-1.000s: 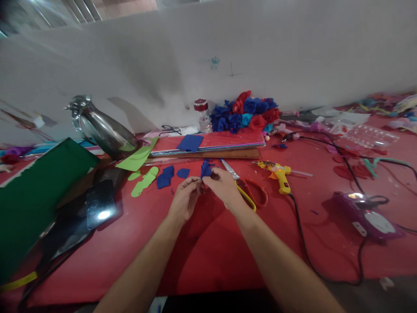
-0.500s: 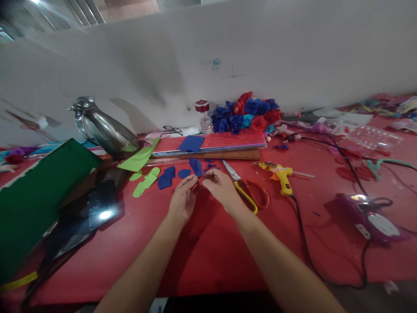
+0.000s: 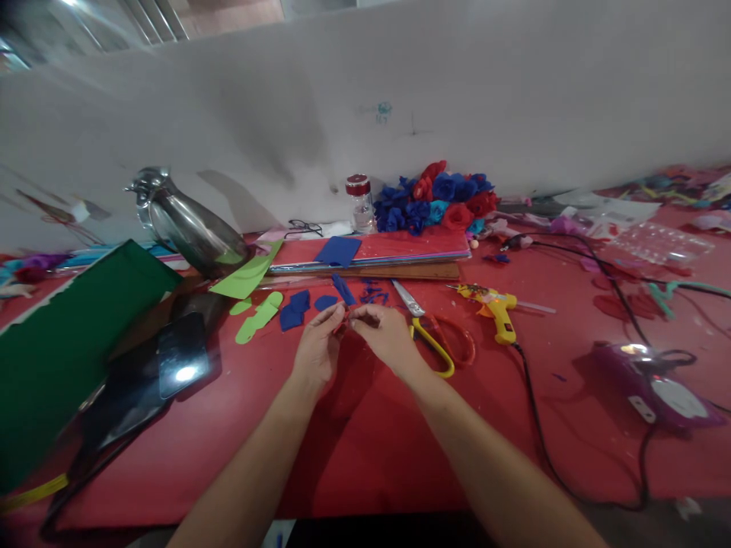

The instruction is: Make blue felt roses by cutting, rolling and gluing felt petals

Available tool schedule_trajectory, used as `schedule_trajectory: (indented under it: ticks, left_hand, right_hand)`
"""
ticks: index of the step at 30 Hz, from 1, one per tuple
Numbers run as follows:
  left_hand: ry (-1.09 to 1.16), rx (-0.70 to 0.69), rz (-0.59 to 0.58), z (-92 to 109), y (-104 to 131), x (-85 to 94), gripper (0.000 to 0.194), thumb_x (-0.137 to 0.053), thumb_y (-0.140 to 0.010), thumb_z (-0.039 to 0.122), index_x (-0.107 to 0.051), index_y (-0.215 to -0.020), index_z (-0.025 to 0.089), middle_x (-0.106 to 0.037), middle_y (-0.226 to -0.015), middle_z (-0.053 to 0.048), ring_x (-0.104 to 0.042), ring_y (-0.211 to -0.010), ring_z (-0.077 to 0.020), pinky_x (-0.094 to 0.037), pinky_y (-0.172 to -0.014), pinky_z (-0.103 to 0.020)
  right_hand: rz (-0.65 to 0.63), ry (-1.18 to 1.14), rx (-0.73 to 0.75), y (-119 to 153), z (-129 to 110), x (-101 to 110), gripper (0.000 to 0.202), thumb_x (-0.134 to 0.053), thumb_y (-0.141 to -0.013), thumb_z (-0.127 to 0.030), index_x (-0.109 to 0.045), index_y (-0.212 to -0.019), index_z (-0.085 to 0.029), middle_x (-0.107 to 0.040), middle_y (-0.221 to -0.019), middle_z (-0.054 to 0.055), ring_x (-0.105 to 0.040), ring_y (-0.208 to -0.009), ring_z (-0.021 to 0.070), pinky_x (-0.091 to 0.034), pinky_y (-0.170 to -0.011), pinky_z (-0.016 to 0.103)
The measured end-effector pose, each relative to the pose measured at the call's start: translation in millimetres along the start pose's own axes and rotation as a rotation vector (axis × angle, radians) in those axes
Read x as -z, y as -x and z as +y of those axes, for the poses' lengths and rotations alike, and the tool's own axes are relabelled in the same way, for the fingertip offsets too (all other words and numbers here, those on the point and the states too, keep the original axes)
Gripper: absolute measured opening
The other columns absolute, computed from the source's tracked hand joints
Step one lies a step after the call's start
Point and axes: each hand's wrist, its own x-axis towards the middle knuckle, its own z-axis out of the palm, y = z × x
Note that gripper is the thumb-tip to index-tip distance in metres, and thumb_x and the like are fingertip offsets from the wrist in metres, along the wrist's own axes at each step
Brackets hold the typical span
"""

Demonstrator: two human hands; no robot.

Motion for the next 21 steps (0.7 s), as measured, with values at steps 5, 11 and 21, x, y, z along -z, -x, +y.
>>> schedule_trajectory:
  ticks: [5,11,21]
  left_hand:
    - [-0.037,-0.064,0.014,0.6,0.4,-0.7,0.025,-0.084,-0.047,0.023,-0.067,-0.063,0.017,-0.063,-0.063,0.004,-0.055,-0.062,-0.0076,-0.042,-0.069,-0.022]
    - [-0.031,-0.098,-0.001,-0.1,0.0,1.5,0.020,-0.082,-0.053,0.023,-0.065,-0.062,0.017,-0.059,-0.063,0.005,-0.051,-0.061,-0.0055,-0.040,-0.068,-0.021]
    - [-0.003,-0.041,-0.017,-0.3,-0.5,1.7,0.022,-0.084,-0.049,0.022,-0.065,-0.060,0.016,-0.060,-0.066,0.004,-0.055,-0.066,-0.0066,-0.043,-0.070,-0.021]
  right_hand:
    - [-0.018,0.151,0.058,1.8,0.6,-1.8,0.012,-0.057,-0.071,-0.026,-0.067,-0.074,-0.021,-0.071,-0.077,0.001,-0.064,-0.074,0.0183,-0.047,-0.076,0.033]
    - [-0.033,0.189,0.074,1.9,0.8,-0.5,0.013,-0.056,-0.071,-0.024,-0.068,-0.073,-0.022,-0.071,-0.077,0.002,-0.064,-0.074,0.0186,-0.046,-0.076,0.034]
    - [0.032,-0.173,-0.088,-0.7,-10.7,2.1,0.018,-0.065,-0.063,-0.034,-0.062,-0.074,-0.021,-0.062,-0.074,-0.002,-0.055,-0.072,0.0141,-0.042,-0.072,0.029]
